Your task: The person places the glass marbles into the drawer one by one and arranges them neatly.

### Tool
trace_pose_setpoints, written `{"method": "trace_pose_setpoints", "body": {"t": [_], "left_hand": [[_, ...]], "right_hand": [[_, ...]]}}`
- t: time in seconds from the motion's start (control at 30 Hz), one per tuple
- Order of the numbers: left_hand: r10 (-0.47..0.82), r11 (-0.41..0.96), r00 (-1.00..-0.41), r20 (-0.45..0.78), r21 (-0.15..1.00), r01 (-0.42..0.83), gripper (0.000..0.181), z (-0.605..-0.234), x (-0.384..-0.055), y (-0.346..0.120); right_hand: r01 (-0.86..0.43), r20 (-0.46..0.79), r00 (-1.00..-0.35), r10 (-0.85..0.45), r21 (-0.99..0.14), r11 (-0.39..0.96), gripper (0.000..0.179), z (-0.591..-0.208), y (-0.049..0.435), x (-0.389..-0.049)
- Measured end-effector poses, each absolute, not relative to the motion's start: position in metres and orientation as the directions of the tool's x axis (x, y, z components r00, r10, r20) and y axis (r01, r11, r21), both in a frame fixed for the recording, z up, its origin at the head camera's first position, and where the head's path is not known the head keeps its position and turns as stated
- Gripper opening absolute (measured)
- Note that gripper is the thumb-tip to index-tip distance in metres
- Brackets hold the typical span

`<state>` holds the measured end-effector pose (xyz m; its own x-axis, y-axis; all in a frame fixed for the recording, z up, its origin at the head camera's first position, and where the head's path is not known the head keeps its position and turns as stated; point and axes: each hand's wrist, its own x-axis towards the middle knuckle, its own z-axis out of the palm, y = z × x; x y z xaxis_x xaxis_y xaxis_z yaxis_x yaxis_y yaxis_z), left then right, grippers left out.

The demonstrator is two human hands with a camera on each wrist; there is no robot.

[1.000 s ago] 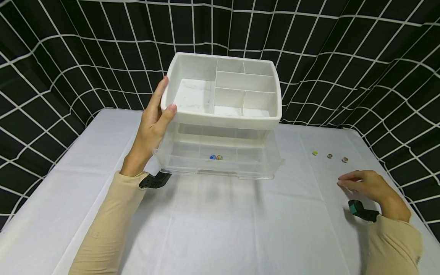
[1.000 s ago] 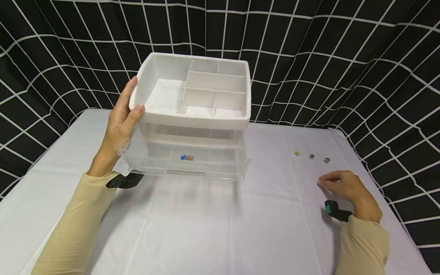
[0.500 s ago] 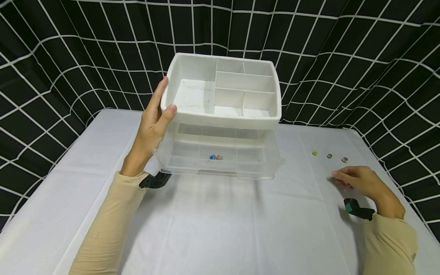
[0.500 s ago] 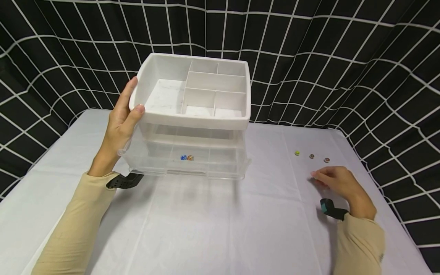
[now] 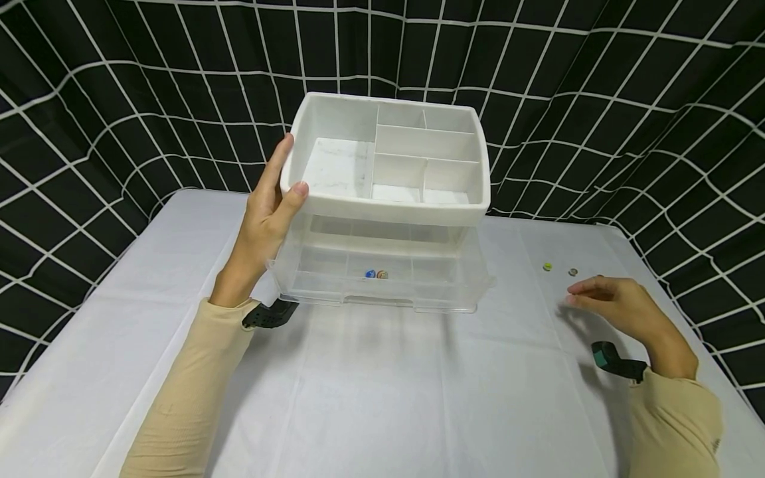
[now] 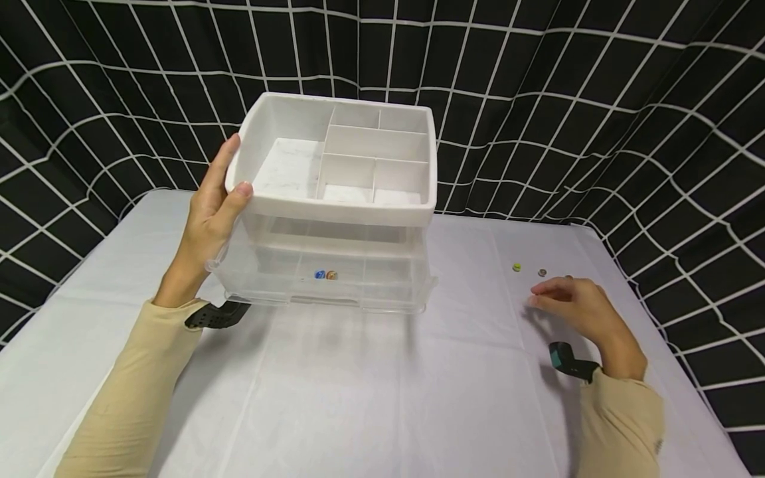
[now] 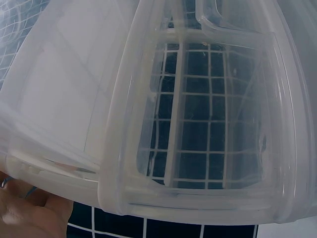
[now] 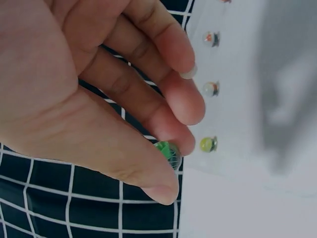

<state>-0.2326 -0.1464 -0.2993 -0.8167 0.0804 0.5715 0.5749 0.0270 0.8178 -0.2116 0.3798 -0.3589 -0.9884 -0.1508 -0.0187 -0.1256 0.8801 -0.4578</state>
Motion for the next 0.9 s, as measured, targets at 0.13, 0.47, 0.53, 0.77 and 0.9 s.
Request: {"method": "trace_pose_setpoints", "body": {"t": [0.13, 0.47, 0.53, 0.77, 0.9], "left_hand": [[0.081, 0.035, -0.821, 0.565, 0.822, 0.569, 0.063, -0.299, -0.233, -0.147], [0.083, 0.03, -0.816, 0.572, 0.817, 0.576, 0.062, -0.299, -0.233, -0.147], [0.083, 0.026, -0.815, 0.574, 0.816, 0.577, 0.062, -0.299, -0.233, -0.147], [0.084, 0.018, -0.816, 0.571, 0.818, 0.574, 0.062, -0.3, -0.233, -0.147], [0.083, 0.023, -0.819, 0.568, 0.82, 0.572, 0.062, -0.3, -0.233, -0.147]], "right_hand": [[-0.15, 0.03, -0.988, -0.153, -0.445, 0.883, 0.035, -0.354, 0.371, -0.21], [-0.229, 0.158, -0.971, -0.178, -0.423, 0.877, 0.022, -0.344, 0.357, -0.208], [-0.24, 0.171, -0.968, -0.183, -0.423, 0.874, 0.02, -0.341, 0.355, -0.207], [-0.245, 0.192, -0.965, -0.18, -0.406, 0.88, 0.018, -0.332, 0.345, -0.202], [-0.261, 0.215, -0.958, -0.188, -0.392, 0.882, 0.017, -0.326, 0.338, -0.199]]}}
